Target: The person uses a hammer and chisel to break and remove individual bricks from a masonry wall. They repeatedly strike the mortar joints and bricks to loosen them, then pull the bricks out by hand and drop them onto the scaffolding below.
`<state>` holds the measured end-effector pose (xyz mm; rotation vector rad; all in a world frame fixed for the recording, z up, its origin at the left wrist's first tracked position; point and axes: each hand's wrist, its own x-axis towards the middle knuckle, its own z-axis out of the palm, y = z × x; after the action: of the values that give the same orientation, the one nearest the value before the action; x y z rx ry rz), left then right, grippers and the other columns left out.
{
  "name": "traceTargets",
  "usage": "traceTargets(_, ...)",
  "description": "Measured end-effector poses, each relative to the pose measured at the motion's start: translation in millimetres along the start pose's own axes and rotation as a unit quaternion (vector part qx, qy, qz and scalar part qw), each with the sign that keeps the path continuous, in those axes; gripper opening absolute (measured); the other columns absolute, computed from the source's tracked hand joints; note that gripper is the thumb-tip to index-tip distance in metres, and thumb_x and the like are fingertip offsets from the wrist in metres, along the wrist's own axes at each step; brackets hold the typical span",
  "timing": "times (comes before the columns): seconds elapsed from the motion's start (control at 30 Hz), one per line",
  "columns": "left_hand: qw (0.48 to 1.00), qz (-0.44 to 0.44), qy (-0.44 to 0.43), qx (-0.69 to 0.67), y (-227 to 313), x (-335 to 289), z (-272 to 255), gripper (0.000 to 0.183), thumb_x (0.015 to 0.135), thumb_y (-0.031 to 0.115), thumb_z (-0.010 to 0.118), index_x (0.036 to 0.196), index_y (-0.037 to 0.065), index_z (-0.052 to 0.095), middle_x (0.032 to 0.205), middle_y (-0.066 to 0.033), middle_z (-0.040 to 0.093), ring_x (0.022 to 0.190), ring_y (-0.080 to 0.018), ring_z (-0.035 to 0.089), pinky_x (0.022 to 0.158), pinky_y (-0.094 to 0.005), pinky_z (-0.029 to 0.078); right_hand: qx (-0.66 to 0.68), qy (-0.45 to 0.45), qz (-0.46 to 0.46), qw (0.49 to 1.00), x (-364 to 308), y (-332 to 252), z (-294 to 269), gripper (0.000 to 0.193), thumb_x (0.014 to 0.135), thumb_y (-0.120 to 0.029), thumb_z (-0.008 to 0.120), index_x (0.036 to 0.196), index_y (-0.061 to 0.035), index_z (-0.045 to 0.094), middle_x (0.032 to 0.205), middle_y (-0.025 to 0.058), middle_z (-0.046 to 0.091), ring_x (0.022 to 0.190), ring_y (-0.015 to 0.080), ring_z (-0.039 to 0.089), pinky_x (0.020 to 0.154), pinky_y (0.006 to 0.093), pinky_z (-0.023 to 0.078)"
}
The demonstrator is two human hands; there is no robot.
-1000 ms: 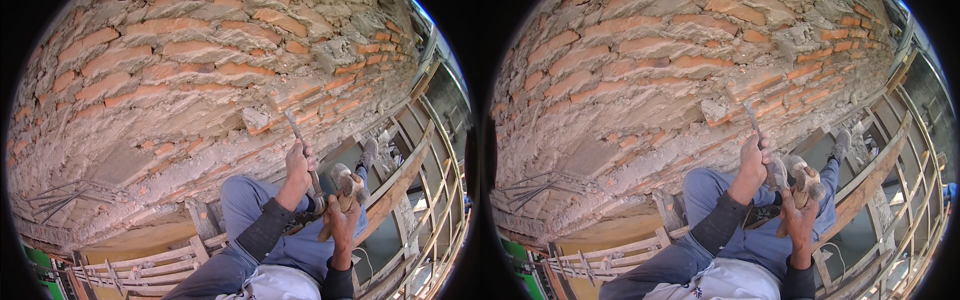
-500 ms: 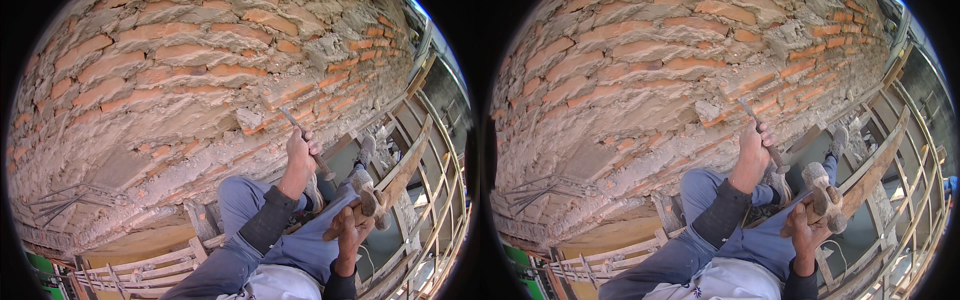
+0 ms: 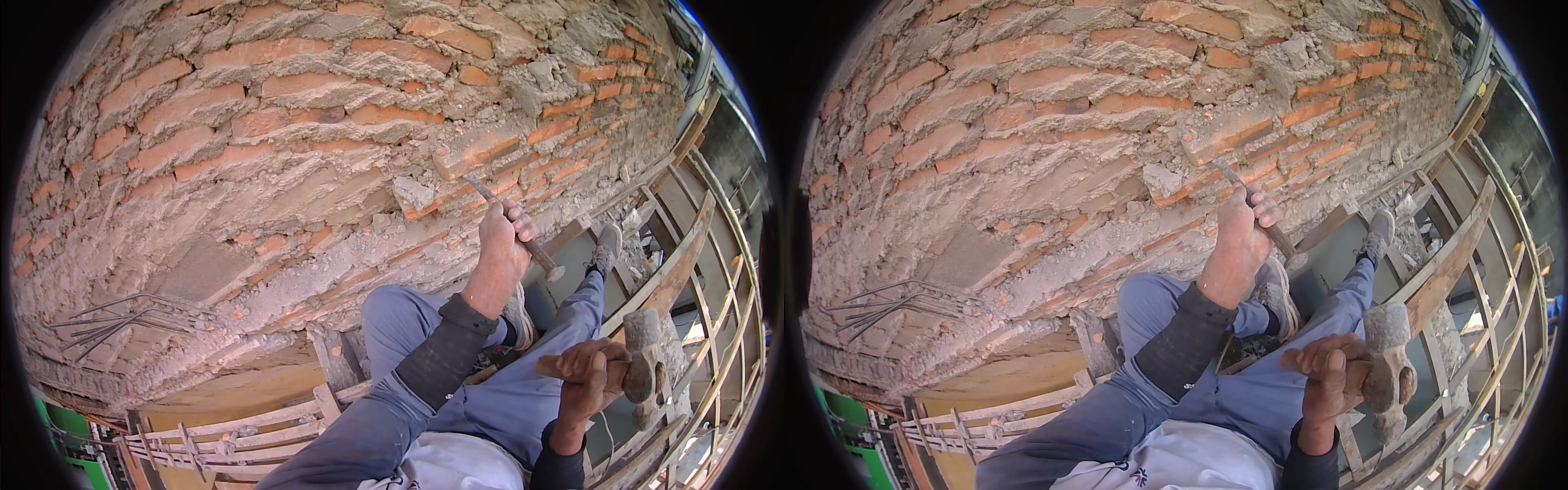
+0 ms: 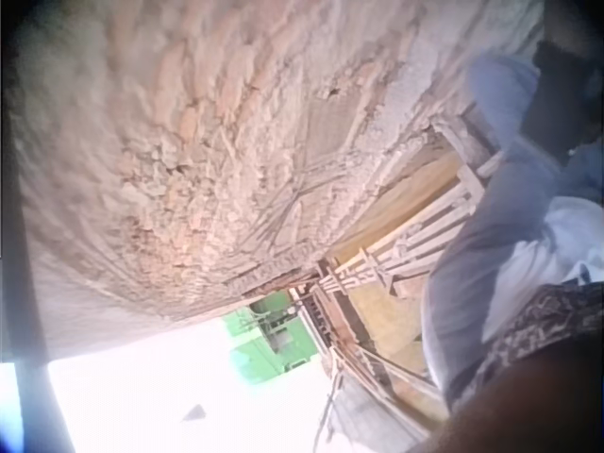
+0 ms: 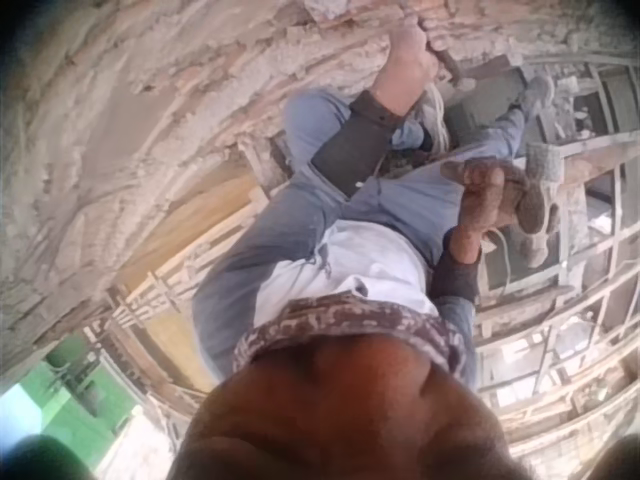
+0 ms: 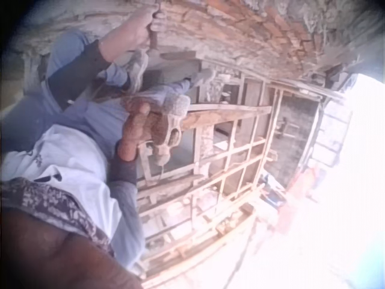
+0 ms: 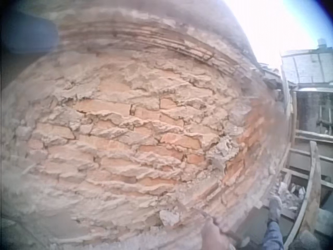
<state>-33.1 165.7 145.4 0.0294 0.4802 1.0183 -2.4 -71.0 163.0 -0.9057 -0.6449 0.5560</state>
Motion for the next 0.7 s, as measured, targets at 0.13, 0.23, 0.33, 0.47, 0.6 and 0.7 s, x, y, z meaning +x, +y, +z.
traceTargets(0.13, 1.000, -0.016, -0.015, -0.017, -9.6, 8.0, 4.7, 0.034, 0.108, 0.035, 0.032, 0.091, 0.008, 0.044, 0.071, 0.0013, 0.040, 0.055, -0.0094, 0.035, 0.045, -0.0260, 0.033, -0.017, 0.079, -0.125, 0.989, 3.1, 52.8, 11.0, 0.023, 0.097, -0.021, 0.061, 0.087, -0.0060, 0.046, 0.067, 0.0038, 0.050, 0.058, 0.0143, 0.052, 0.057, 0.0278, 0.047)
traceTargets(0.23, 1.000, -0.022, -0.017, -0.003, -14.7, 3.9, -6.8, 0.035, 0.108, 0.035, 0.032, 0.090, 0.008, 0.043, 0.070, 0.0012, 0.040, 0.055, -0.0093, 0.035, 0.045, -0.0259, 0.033, -0.169, 0.031, 0.155, 0.973, -1.5, 47.0, -2.9, 0.015, 0.095, -0.013, 0.061, 0.092, -0.0024, 0.051, 0.064, 0.0038, 0.053, 0.052, 0.0135, 0.052, 0.050, 0.0279, 0.045)
traceTargets(0.33, 1.000, -0.021, -0.010, -0.002, -7.4, 4.6, -9.8, 0.035, 0.108, 0.035, 0.032, 0.089, 0.008, 0.043, 0.070, 0.0012, 0.039, 0.055, -0.0094, 0.034, 0.045, -0.0259, 0.033, -0.122, 0.057, 0.062, 0.989, 3.0, 17.6, -0.6, 0.015, 0.094, -0.012, 0.061, 0.093, -0.0013, 0.050, 0.061, 0.0058, 0.052, 0.047, 0.0155, 0.050, 0.047, 0.0290, 0.043)
traceTargets(0.47, 1.000, -0.015, -0.011, 0.008, -8.9, 2.8, -3.3, 0.035, 0.108, 0.036, 0.032, 0.090, 0.008, 0.044, 0.070, 0.0011, 0.039, 0.054, -0.0098, 0.034, 0.045, -0.0260, 0.033, 0.093, 0.098, -0.126, 0.983, 7.9, 6.7, 8.9, 0.015, 0.093, -0.011, 0.062, 0.091, -0.0027, 0.051, 0.063, 0.0057, 0.052, 0.052, 0.0152, 0.051, 0.050, 0.0280, 0.043)
traceTargets(0.6, 1.000, -0.019, -0.011, 0.000, -12.0, 9.5, -3.9, 0.035, 0.108, 0.036, 0.032, 0.091, 0.008, 0.044, 0.069, 0.0011, 0.040, 0.053, -0.0100, 0.034, 0.045, -0.0264, 0.033, -0.181, 0.041, 0.195, 0.963, 0.6, 59.7, 1.4, 0.014, 0.093, -0.010, 0.062, 0.087, -0.0032, 0.051, 0.063, 0.0057, 0.052, 0.054, 0.0151, 0.052, 0.052, 0.0274, 0.044)
traceTargets(0.7, 1.000, -0.020, -0.010, 0.005, -8.5, 5.4, -18.9, 0.036, 0.108, 0.036, 0.032, 0.091, 0.008, 0.044, 0.069, 0.0011, 0.040, 0.053, -0.0100, 0.035, 0.045, -0.0266, 0.033, -0.140, 0.052, 0.103, 0.983, 1.4, 39.6, -8.7, 0.015, 0.092, -0.008, 0.062, 0.093, -0.0034, 0.048, 0.060, 0.0042, 0.047, 0.045, 0.0136, 0.046, 0.045, 0.0291, 0.044)
